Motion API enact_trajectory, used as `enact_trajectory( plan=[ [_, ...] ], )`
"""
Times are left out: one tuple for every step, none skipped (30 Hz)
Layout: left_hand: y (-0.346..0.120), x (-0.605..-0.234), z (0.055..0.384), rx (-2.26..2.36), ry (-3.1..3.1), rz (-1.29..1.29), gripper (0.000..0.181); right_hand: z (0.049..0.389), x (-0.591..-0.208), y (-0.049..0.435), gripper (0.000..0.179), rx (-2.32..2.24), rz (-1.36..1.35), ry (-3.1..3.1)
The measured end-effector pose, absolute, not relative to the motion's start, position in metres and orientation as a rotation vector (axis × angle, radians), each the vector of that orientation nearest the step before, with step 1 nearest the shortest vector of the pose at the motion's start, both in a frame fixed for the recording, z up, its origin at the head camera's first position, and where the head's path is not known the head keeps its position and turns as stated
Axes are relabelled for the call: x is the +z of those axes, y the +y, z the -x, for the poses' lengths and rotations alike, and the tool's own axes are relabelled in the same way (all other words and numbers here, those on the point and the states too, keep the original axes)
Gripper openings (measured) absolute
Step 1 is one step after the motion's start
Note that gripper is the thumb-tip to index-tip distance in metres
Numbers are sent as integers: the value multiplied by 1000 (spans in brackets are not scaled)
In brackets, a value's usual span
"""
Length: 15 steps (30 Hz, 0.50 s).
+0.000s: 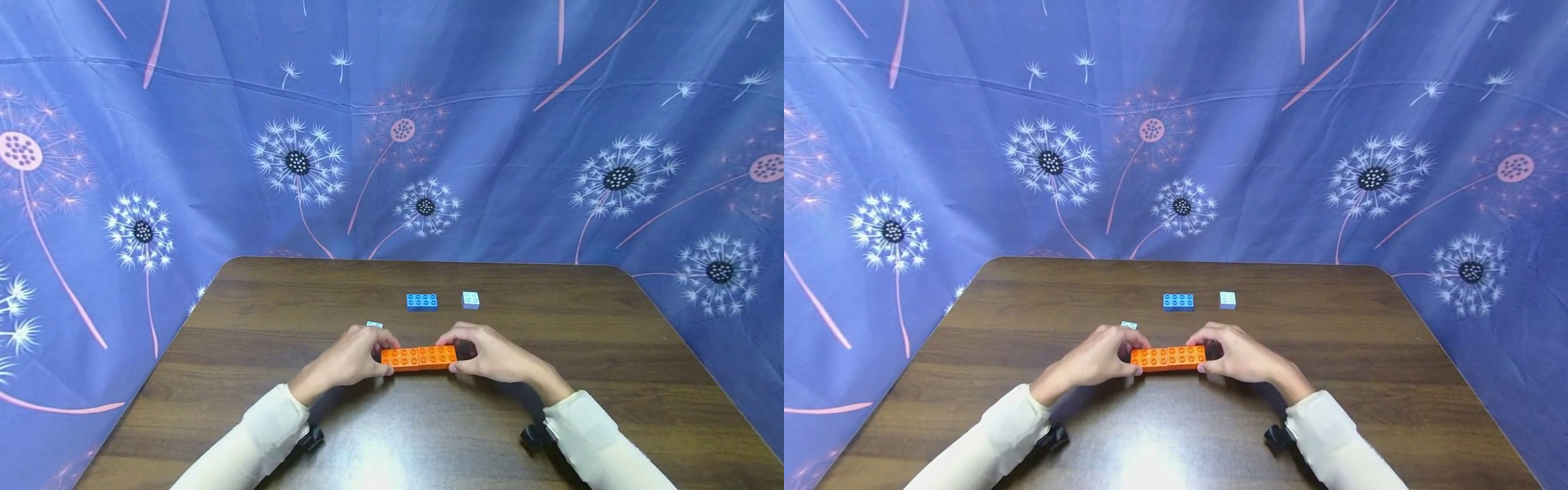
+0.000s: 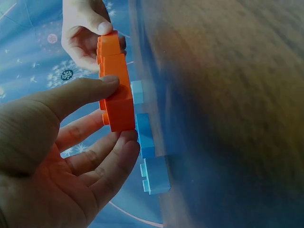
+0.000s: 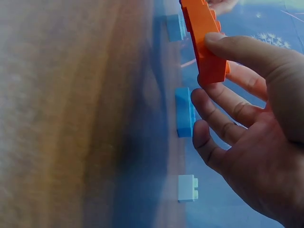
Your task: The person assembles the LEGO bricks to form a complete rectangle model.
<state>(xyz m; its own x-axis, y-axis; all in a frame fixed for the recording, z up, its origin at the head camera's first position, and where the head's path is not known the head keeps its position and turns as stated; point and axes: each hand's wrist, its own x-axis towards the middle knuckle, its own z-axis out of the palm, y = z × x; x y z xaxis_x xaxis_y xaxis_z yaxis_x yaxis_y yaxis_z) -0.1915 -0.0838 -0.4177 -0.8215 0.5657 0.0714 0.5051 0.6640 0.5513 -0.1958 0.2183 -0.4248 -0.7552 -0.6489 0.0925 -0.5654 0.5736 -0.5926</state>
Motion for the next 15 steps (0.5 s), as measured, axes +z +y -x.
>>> enact_trajectory(
  plan=[
    [-84, -419, 191, 860, 2765, -896, 30, 195, -426, 218, 39, -931, 1044, 2664],
    [-84, -419, 191, 857, 2761, -896, 30, 195, -428, 218, 38, -931, 1057, 2661],
    [-83, -420, 191, 854, 2754, -894, 30, 194, -430, 217, 38, -930, 1069, 2657],
    [-83, -421, 190, 851, 2747, -892, 30, 194, -431, 217, 37, -927, 1078, 2654],
    [-83, -422, 190, 851, 2740, -887, 30, 194, -433, 217, 36, -926, 1080, 2646],
    [-83, -423, 190, 851, 2732, -885, 30, 194, -434, 216, 36, -923, 1080, 2641],
    [-83, -424, 190, 852, 2726, -888, 30, 193, -436, 216, 35, -919, 1068, 2634],
    [-83, -425, 190, 856, 2718, -887, 30, 193, -437, 216, 35, -920, 1059, 2624],
    [-83, -426, 190, 862, 2711, -890, 30, 193, -438, 216, 35, -920, 1050, 2616],
    [-83, -426, 190, 863, 2707, -894, 30, 193, -439, 215, 34, -918, 1042, 2609],
    [-83, -427, 190, 863, 2704, -897, 30, 193, -440, 215, 34, -915, 1033, 2603],
    [-83, -429, 190, 859, 2703, -902, 30, 192, -441, 215, 34, -907, 1030, 2601],
    [-83, -429, 190, 856, 2701, -903, 30, 192, -441, 214, 34, -902, 1029, 2599],
    [-84, -430, 191, 853, 2699, -903, 30, 192, -442, 214, 35, -894, 1030, 2600],
    [-84, -431, 191, 850, 2698, -906, 30, 192, -443, 213, 35, -886, 1031, 2602]
  ],
)
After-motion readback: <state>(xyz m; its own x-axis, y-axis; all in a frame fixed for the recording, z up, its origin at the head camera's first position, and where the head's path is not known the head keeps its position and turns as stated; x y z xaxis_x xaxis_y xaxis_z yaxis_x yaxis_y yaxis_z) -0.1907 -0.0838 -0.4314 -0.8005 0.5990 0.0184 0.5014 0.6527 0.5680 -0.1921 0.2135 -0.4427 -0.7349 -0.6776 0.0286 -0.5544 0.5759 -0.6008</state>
